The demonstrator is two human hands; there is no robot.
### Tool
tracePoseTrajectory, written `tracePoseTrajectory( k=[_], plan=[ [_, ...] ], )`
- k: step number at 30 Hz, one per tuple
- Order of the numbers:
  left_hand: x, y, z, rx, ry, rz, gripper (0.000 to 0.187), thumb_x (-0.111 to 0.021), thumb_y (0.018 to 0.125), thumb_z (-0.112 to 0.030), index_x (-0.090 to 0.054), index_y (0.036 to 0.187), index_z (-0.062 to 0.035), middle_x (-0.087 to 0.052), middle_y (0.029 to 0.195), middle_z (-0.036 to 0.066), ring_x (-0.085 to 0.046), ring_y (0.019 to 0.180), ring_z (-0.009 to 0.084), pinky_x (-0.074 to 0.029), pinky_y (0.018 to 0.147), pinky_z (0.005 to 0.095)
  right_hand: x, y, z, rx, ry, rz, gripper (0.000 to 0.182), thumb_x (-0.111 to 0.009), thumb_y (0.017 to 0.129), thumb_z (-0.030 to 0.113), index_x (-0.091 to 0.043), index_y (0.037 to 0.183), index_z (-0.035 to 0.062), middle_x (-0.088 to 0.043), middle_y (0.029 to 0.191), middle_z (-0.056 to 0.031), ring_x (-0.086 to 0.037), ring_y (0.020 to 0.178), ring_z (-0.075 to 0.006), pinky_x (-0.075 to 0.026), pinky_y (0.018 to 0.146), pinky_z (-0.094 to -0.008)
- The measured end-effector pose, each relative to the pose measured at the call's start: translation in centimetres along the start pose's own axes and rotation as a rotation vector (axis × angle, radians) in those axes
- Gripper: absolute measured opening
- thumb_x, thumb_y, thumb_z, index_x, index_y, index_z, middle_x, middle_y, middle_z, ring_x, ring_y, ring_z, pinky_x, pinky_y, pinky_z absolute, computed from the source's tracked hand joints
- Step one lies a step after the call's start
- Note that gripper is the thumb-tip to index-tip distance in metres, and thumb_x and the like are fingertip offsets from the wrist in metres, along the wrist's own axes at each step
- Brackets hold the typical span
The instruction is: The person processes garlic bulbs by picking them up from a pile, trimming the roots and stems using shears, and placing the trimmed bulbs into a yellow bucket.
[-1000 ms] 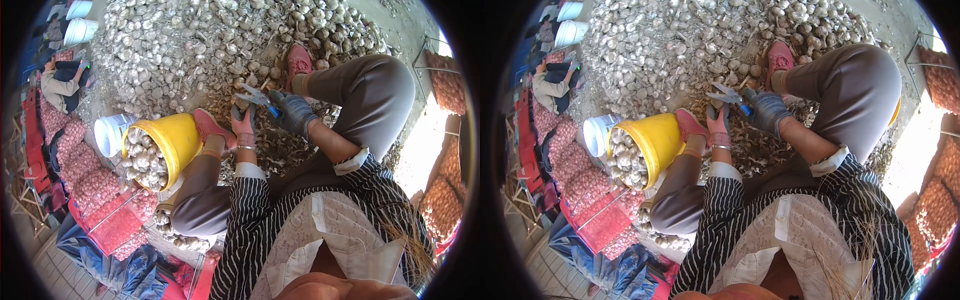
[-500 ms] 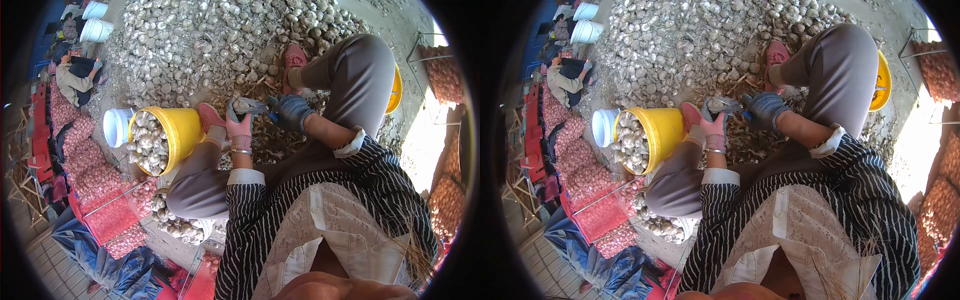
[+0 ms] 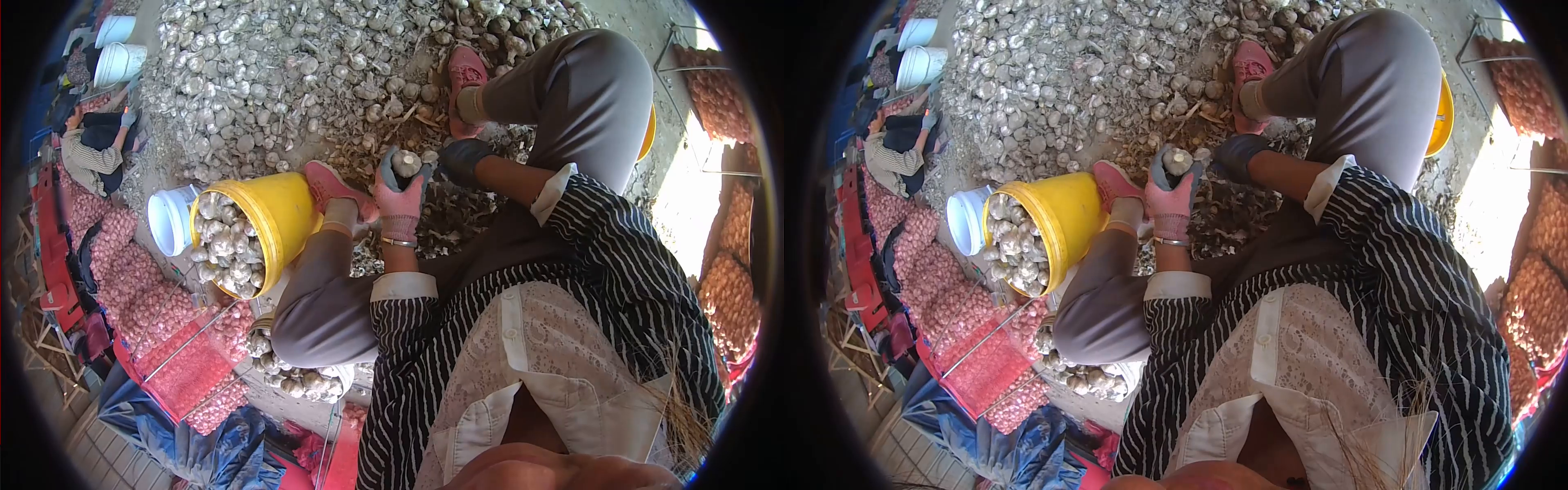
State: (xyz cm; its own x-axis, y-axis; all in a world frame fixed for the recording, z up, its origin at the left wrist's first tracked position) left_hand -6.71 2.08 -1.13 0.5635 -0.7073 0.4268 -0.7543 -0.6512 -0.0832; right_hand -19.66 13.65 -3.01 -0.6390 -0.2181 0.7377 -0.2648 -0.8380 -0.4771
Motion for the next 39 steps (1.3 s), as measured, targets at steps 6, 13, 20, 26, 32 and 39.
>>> tracePoseTrajectory(
  k=[6,13,20,26,32,39],
  plan=[
    [1.5,0.3,1.1,0.199,-1.084,-0.088,0.041,-0.062,0.084,-0.004,-0.049,0.123,-0.0045,-0.052,0.121,0.01,-0.055,0.106,0.0208,-0.047,0.093,0.0366,-1.3,-0.4,0.1,-0.079,0.273,-0.135,0.035,-0.059,0.082,0.036,-0.059,0.102,0.0076,-0.065,0.087,-0.0158,-0.063,0.086,-0.0345,-0.048,0.074,-0.0436],
    [2.2,0.0,0.6,0.65,-1.597,-0.368,0.051,-0.061,0.084,-0.047,-0.059,0.111,-0.0036,-0.061,0.106,0.011,-0.057,0.099,0.0251,-0.046,0.093,0.0429,0.5,-3.7,2.8,0.031,0.457,-0.157,0.04,-0.068,0.077,0.032,-0.056,0.105,0.0061,-0.064,0.09,-0.0165,-0.062,0.086,-0.0339,-0.048,0.075,-0.0421],
    [-1.2,-1.6,0.3,0.498,-1.391,0.05,0.04,-0.059,0.088,-0.04,-0.059,0.11,-0.0067,-0.062,0.104,0.008,-0.057,0.101,0.0245,-0.046,0.091,0.0378,1.1,-4.2,2.9,0.107,0.456,-0.25,0.037,-0.067,0.078,0.032,-0.058,0.102,0.006,-0.064,0.085,-0.0174,-0.062,0.081,-0.0366,-0.048,0.071,-0.0435],
    [0.6,-1.4,4.6,0.584,-1.056,-0.069,0.026,-0.06,0.087,-0.016,-0.058,0.111,-0.0065,-0.062,0.109,0.006,-0.058,0.099,0.02,-0.047,0.089,0.0335,-0.4,-2.6,2.0,0.051,0.646,-0.238,0.032,-0.064,0.081,0.032,-0.061,0.095,0.0029,-0.065,0.08,-0.0157,-0.062,0.07,-0.0325,-0.048,0.067,-0.0413],
    [1.6,-1.0,2.5,0.436,-1.44,-0.056,0.035,-0.059,0.085,-0.005,-0.053,0.12,-0.0045,-0.064,0.108,0.007,-0.057,0.107,0.0204,-0.045,0.092,0.0345,1.9,-3.8,1.8,-0.239,0.792,-0.068,0.03,-0.063,0.085,0.03,-0.06,0.099,0.0031,-0.064,0.08,-0.0066,-0.057,0.07,-0.0151,-0.049,0.067,-0.0342],
    [10.9,2.0,1.1,0.026,-1.739,-0.288,0.028,-0.057,0.086,-0.011,-0.056,0.111,0.0029,-0.062,0.11,0.011,-0.056,0.111,0.0216,-0.045,0.098,0.0359,1.7,6.0,26.9,0.92,1.777,-0.923,0.053,-0.073,0.069,-0.005,-0.053,0.118,-0.0023,-0.057,0.119,-0.0088,-0.05,0.117,-0.0199,-0.035,0.103,-0.0307]
  ],
)
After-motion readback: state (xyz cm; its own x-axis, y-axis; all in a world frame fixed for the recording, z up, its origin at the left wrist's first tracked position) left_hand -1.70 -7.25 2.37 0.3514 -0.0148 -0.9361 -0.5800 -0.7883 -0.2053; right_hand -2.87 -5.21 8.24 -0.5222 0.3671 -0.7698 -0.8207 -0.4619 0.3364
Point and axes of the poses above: each hand's wrist, its own y-axis towards the middle knuckle, its own x-axis out of the back of the hand, z = x × y, the point moved 2 cm from there along y, towards the middle knuckle
